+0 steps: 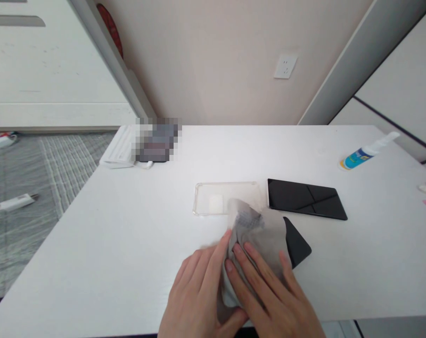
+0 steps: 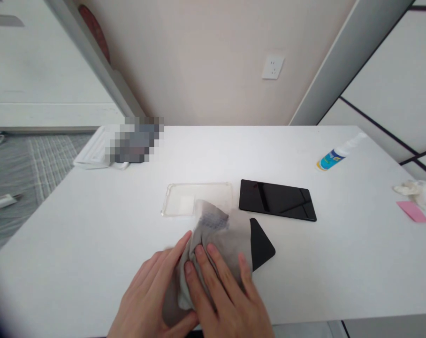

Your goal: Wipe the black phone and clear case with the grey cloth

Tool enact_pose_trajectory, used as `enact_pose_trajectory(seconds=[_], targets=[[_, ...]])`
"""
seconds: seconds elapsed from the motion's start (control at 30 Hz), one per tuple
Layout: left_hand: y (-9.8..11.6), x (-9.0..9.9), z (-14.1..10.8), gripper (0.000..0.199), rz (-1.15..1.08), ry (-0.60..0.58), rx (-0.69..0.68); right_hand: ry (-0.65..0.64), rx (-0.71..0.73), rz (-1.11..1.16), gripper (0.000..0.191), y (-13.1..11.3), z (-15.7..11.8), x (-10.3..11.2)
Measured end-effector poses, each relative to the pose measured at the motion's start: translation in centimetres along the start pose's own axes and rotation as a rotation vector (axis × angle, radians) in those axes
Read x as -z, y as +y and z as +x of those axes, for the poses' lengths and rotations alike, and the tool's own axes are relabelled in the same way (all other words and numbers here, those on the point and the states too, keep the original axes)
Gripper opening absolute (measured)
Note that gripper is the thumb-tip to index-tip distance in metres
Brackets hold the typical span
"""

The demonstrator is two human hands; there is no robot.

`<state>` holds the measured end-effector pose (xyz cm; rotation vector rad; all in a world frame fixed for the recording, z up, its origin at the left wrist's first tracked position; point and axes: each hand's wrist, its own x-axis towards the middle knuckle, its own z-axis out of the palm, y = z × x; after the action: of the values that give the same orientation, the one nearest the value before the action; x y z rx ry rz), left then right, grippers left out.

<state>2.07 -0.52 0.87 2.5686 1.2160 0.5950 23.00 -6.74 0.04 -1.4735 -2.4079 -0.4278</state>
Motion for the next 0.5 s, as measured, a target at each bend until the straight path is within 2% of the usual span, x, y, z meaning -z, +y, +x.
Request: enact_pose_trajectory(seconds=[0.07, 0.17, 0.2, 0.3, 0.33, 0.4, 0.5], targets=[[0.1, 0.0, -0.1, 0.132, -0.020, -0.001, 0.013, -0.024, -0.047, -0.013, 0.060, 0.5, 0.2, 0.1], [0.2, -0.1, -0.1, 0.132, -0.055, -0.011, 0.038, -0.044, -0.198, -0.083, 0.092, 1.1, 0.0, 0.3], [0.2, -0.1, -0.1, 0.133, -0.054, -0.007, 0.040, -0.038, -0.185, -0.082, 0.091, 1.1, -0.1, 0.3], [0.1, -0.2, -0.1, 0.139, -0.015, 0.006, 0.014, -0.008, 0.027, -0.008, 0.056, 0.6, -0.5, 0.3], [0.1, -0.2, -0.2, 0.139, -0.002, 0.009, 0.003, -0.014, 0.081, 0.015, 0.050, 0.6, -0.7, 0.3], [0.1, -0.2, -0.2, 0.138, 0.002, 0.003, 0.001, -0.052, 0.055, 0.012, 0.058, 1.3, -1.2, 0.5], [0.2, -0.4, -0.2, 0.136, -0.030, 0.008, 0.017, -0.087, -0.171, -0.079, 0.088, 2.5, -2.0, 0.8]])
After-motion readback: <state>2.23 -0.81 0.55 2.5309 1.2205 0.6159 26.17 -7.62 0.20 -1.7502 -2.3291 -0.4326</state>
